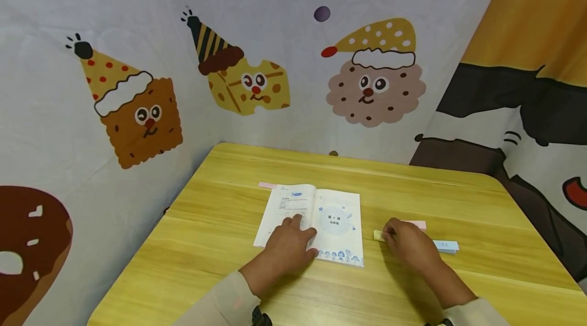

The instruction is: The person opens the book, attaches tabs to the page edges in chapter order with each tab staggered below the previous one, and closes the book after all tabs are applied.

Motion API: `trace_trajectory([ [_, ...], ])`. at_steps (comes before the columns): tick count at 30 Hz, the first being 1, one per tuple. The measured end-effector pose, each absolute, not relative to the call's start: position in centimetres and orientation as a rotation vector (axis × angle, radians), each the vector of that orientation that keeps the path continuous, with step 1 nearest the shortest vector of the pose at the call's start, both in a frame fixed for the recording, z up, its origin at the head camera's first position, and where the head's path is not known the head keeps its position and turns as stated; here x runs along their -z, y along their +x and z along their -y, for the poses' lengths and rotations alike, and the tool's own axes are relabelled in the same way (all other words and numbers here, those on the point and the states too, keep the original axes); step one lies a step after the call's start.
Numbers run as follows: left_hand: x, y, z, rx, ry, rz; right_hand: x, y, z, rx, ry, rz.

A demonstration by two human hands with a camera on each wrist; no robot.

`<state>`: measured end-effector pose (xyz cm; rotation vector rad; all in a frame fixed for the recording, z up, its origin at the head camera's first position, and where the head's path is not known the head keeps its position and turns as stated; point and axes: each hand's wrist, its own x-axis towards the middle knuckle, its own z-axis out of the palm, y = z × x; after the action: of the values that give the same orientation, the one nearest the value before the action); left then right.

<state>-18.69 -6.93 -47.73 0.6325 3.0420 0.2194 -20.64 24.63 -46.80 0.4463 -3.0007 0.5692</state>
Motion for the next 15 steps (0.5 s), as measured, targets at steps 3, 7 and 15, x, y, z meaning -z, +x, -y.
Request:
trace_trajectory([
  [3, 47.7, -18.7, 6.9, -0.220, 0.629, -3.039, 46.3, -20.9, -24.4, -0.622, 0.449, 2.957],
  [7, 47.6, -18.6, 6.9, -0.226, 0.626, -3.035, 46.3, -22.2, -24.1, -0.777, 0.438, 2.924],
  [15, 47.5, -18.6, 6.9, -0.237, 0.614, -3.016, 47.5, -25.8, -23.4, -1.112, 0.278, 2.968],
])
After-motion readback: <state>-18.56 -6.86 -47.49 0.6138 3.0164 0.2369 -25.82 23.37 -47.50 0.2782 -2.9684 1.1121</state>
